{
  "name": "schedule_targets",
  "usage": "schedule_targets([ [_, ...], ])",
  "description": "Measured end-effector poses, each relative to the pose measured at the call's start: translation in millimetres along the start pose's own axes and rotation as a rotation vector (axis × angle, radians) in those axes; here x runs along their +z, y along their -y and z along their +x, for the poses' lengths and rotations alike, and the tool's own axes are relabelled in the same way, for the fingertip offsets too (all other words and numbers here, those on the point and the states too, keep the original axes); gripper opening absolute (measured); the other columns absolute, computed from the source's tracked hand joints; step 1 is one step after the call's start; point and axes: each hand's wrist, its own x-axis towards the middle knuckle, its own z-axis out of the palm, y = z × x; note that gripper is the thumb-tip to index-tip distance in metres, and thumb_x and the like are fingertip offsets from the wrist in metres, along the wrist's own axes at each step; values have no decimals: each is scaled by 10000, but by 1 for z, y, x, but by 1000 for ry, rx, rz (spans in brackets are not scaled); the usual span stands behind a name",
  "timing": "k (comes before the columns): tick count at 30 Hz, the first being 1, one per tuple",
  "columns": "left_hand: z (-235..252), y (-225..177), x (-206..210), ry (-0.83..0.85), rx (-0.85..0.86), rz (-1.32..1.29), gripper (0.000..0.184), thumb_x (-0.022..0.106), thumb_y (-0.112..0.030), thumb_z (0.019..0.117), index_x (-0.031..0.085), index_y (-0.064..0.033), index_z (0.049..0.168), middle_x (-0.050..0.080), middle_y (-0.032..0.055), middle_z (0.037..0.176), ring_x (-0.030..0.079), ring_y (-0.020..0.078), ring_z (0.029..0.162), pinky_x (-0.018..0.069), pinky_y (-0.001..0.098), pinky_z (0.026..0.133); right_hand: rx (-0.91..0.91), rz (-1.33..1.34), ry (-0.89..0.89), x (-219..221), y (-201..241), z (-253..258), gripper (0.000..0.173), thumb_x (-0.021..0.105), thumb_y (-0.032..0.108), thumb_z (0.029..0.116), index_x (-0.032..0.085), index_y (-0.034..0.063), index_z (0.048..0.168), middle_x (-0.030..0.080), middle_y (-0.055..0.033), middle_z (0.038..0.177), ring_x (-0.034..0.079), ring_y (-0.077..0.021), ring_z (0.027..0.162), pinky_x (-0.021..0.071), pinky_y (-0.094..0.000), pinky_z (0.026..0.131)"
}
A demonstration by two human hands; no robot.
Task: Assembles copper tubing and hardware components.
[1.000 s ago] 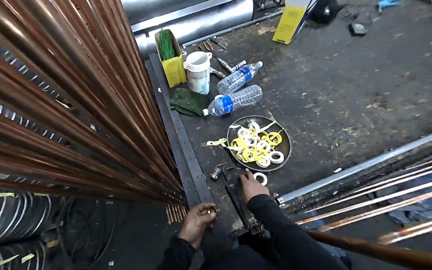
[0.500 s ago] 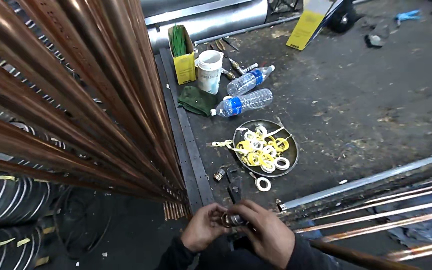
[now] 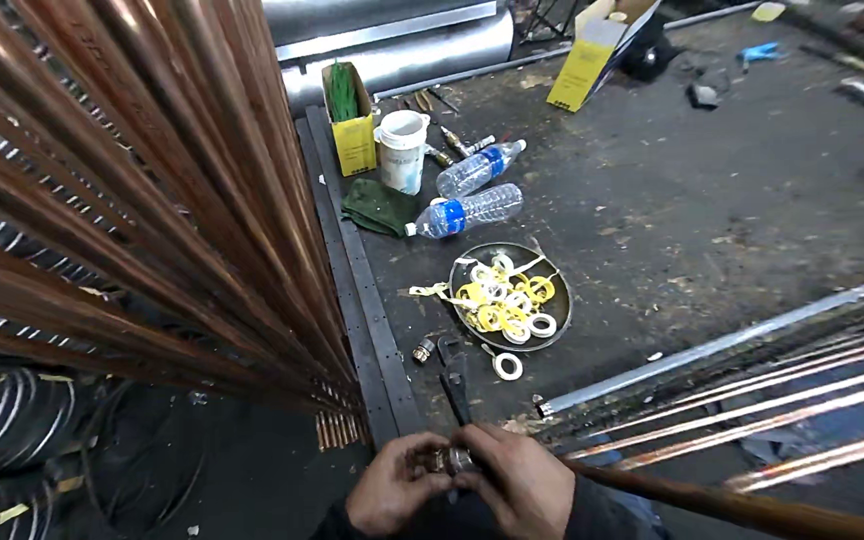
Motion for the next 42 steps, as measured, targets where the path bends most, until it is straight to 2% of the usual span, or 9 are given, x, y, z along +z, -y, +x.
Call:
schedule_targets([
  [9, -9, -7, 9, -5, 114, 124, 343, 688, -156, 979, 636, 5, 1277, 712, 90, 1107, 695, 126, 914, 605, 315, 829, 106, -97, 59, -5, 15, -5, 637, 482, 696, 976, 674, 93, 1042, 696, -92, 766, 719, -282, 701, 597, -522, 625],
  [13, -11, -3, 9, 34, 140, 63, 345, 668, -127, 987, 619, 22, 1295, 708, 114, 1151, 705, 158, 974, 609, 351, 880, -61, 75, 78, -14, 18, -10, 559, 744, 369, 937, 565, 125, 1407, 599, -159, 1309, 700, -271, 1007, 631, -454, 806],
  [15, -12, -2, 11, 35, 128, 54, 353, 668, -119, 987, 617, 17, 1308, 707, 111, 1168, 706, 160, 983, 610, 355, 884, -116, 84, 47, -9, 15, -12, 415, 758, 176, 897, 629, 160, 1291, 634, -133, 1220, 700, -263, 969, 629, -450, 779],
  [18, -12, 0, 15, 23, 109, 39, 348, 694, -60, 958, 621, 23, 1288, 716, 118, 1132, 716, 170, 940, 620, 359, 853, -85, 30, 22, -7, 13, -19, 281, 718, 310, 951, 677, 170, 1192, 664, -111, 1093, 707, -242, 859, 628, -438, 704],
  [27, -12, -6, 24, -75, 195, 106, 335, 718, -96, 944, 643, 24, 1249, 703, 111, 1127, 698, 149, 916, 613, 327, 827, -2, -44, -78, -4, 17, -24, 498, 519, 594, 1015, 649, 139, 1171, 694, -51, 794, 699, -232, 661, 591, -481, 562],
  [31, -10, -4, 21, -104, 216, 112, 364, 746, -93, 924, 643, 22, 1254, 700, 123, 1159, 705, 168, 956, 621, 351, 856, 1, 37, 59, -14, 19, -24, 483, 614, 487, 1004, 574, 120, 1314, 690, -105, 1045, 716, -264, 856, 621, -492, 720],
  [35, -9, -4, 26, -209, 347, 302, 404, 812, -145, 877, 684, -35, 1244, 704, 85, 1142, 694, 155, 1005, 621, 337, 875, 145, -27, -7, -11, 21, -25, 505, 451, 596, 1038, 629, 128, 1111, 658, -70, 707, 692, -287, 642, 561, -536, 548],
  [38, -10, -14, 30, -267, 399, 219, 511, 863, -165, 831, 676, -33, 1288, 682, 116, 1224, 684, 197, 1077, 619, 362, 919, 177, 58, -138, -7, 19, -24, 523, 439, 606, 1040, 641, 124, 1067, 631, -39, 659, 661, -231, 589, 548, -489, 515],
  [42, -9, -13, 28, -172, 172, -287, 677, 511, -415, 1066, 365, 35, 1551, 600, 234, 1375, 655, 333, 1171, 566, 501, 984, 120, 85, -238, -9, 19, -26, 457, 520, 544, 1036, 633, 117, 1156, 677, -37, 766, 678, -199, 646, 575, -457, 548],
])
